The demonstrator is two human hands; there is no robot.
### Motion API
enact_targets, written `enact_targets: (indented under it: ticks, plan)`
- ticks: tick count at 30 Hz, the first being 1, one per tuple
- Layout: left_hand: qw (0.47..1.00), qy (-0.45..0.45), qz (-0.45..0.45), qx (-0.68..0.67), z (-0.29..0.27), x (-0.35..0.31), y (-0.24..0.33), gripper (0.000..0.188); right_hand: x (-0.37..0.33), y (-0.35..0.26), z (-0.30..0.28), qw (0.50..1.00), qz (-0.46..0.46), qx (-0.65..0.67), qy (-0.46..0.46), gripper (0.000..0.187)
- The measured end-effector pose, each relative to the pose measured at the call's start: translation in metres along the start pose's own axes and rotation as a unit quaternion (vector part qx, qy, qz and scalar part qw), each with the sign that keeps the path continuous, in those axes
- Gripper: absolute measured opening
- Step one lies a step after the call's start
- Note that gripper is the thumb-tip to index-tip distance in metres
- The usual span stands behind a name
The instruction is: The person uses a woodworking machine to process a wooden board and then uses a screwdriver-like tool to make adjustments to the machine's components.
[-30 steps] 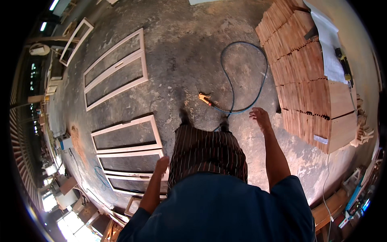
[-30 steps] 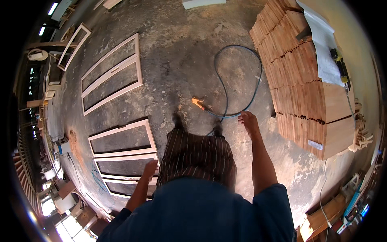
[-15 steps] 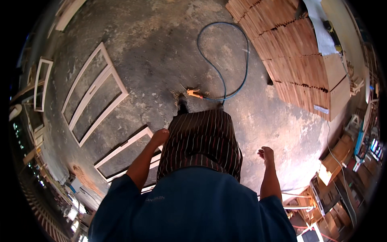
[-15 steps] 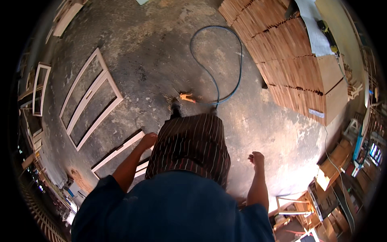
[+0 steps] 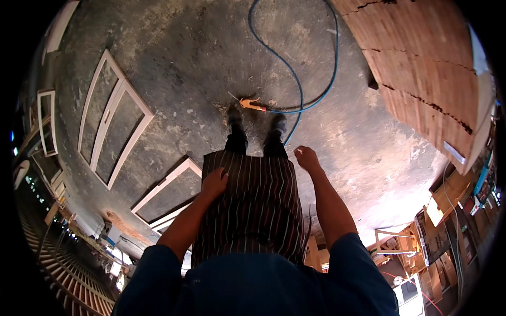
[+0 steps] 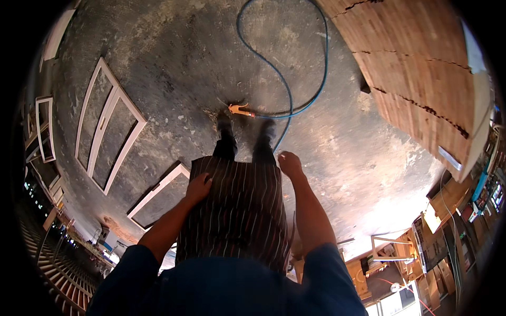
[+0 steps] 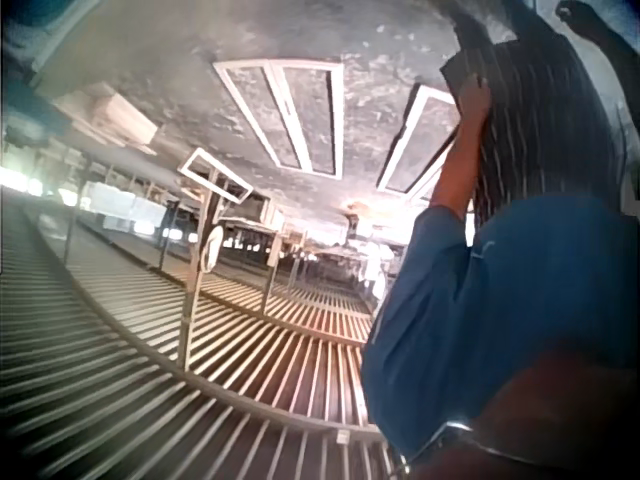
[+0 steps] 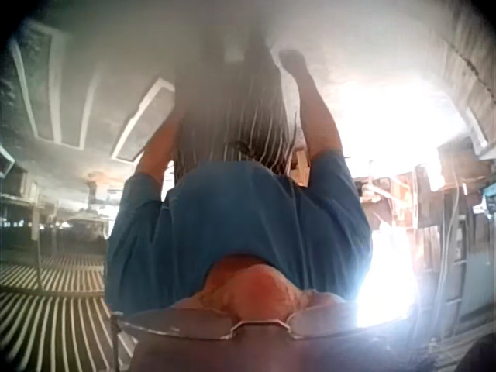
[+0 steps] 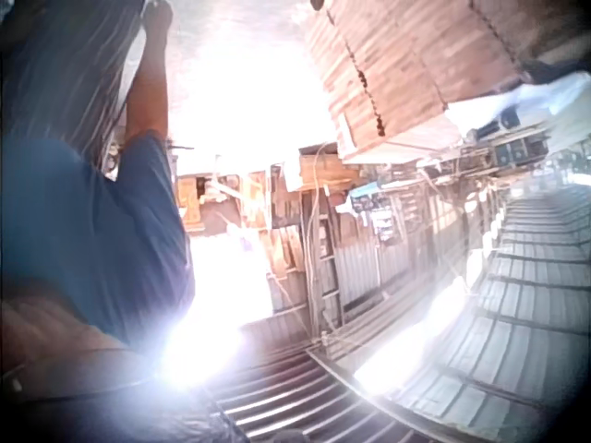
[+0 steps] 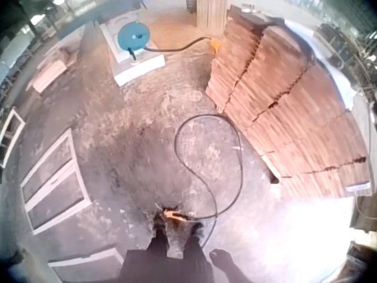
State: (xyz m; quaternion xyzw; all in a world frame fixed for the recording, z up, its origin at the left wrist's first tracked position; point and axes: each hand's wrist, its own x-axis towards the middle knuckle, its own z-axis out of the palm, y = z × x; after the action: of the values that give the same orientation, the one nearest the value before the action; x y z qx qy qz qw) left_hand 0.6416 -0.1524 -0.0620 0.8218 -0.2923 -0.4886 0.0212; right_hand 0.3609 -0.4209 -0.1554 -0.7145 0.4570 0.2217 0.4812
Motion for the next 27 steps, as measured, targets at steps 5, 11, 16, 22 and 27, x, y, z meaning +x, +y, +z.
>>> enact_targets:
  ticks: [5,11,16,22,27]
  plan:
    - [0.997,0.036,-0.006,0.070,0.013,0.039,0.018,0.046,0.106,0.001,0.057,0.999,0.010,-0.030,-0.026,0.024]
    - [0.992,0.013,-0.046,0.116,0.010,0.057,0.016,0.047,0.220,0.034,0.112,0.981,0.038,-0.179,-0.057,0.024]
    - [0.990,0.027,-0.065,0.126,0.010,0.063,0.012,0.043,0.290,0.061,0.150,0.964,-0.002,-0.258,-0.059,0.033]
    - [0.990,-0.005,-0.068,0.127,0.007,0.068,0.009,0.040,0.323,0.092,0.195,0.933,-0.008,-0.359,0.003,0.027]
    - [0.994,0.018,-0.049,0.099,0.007,0.061,0.003,0.037,0.305,0.080,0.208,0.956,0.008,-0.242,-0.166,0.023]
